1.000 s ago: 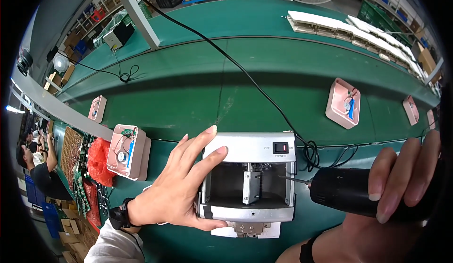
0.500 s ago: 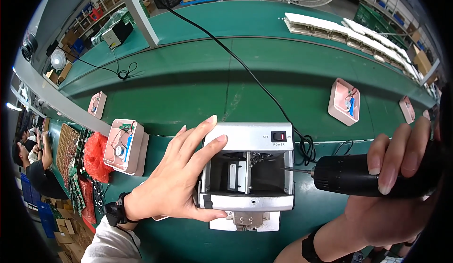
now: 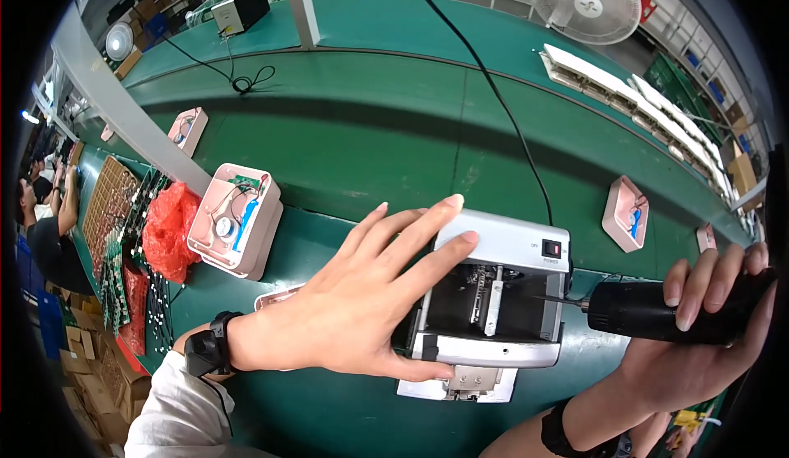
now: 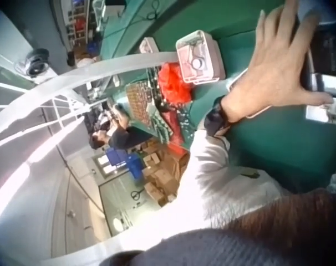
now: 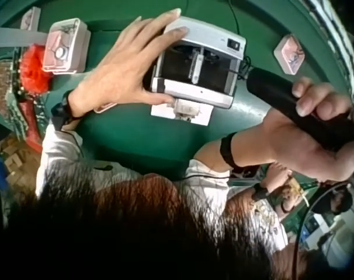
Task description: The person picks up a pink plastic housing, uses a power screwdriver to drive screws into the internal circuit board, and then inserts a wire into a wire-stripping machine. After stripping the wire, they place the housing back onto the assembly line.
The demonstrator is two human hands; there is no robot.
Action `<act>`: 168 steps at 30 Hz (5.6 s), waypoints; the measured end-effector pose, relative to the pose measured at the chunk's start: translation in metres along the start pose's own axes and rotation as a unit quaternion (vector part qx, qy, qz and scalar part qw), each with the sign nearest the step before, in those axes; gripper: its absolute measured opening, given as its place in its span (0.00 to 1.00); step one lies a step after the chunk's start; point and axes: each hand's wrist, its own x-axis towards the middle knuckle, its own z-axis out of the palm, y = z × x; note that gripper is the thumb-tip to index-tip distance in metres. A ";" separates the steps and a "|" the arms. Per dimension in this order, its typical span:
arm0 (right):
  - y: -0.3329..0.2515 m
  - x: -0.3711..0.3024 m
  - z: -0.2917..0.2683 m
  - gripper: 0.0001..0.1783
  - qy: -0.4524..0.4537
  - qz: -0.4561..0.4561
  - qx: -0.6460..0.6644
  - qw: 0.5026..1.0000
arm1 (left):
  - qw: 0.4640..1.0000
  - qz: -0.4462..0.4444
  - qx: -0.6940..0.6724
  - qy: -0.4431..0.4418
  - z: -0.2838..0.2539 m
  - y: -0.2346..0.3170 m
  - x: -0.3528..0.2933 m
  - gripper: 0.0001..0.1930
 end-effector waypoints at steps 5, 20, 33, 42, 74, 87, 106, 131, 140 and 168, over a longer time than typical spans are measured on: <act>0.000 -0.003 0.009 0.12 0.021 -0.005 -0.042 0.999 | 0.999 0.015 -0.033 0.041 0.012 -0.002 -0.002 0.58; 0.038 -0.010 0.032 0.14 0.058 0.014 -0.068 0.996 | 0.992 0.020 -0.078 0.100 0.019 -0.008 -0.003 0.51; 0.028 -0.012 0.019 0.15 0.059 0.022 -0.060 0.996 | 0.992 0.016 -0.077 0.094 0.018 -0.010 -0.004 0.49; -0.002 -0.011 0.004 0.14 0.068 -0.024 -0.073 0.995 | 0.997 0.008 -0.061 0.054 0.012 -0.005 -0.003 0.51; -0.025 -0.011 -0.007 0.20 0.226 -0.070 0.119 0.964 | 0.962 0.025 -0.160 0.222 0.013 0.039 0.036 0.08; -0.027 -0.014 -0.006 0.19 0.216 -0.061 0.129 0.966 | 0.952 0.053 -0.186 0.235 0.015 0.039 0.039 0.08; -0.001 -0.007 0.011 0.10 0.201 0.025 -0.082 0.976 | 0.976 0.019 -0.136 0.170 0.010 0.037 0.040 0.06; -0.037 -0.018 0.009 0.17 0.084 -0.142 0.050 0.985 | 0.979 0.015 -0.109 0.173 0.009 0.038 0.038 0.06; -0.042 -0.014 0.003 0.18 -0.057 -0.105 0.030 0.992 | 0.983 0.022 -0.095 0.158 0.008 0.040 0.036 0.06; -0.029 -0.018 0.020 0.15 0.032 -0.089 0.073 0.993 | 0.982 0.060 -0.039 0.176 0.011 0.040 0.034 0.05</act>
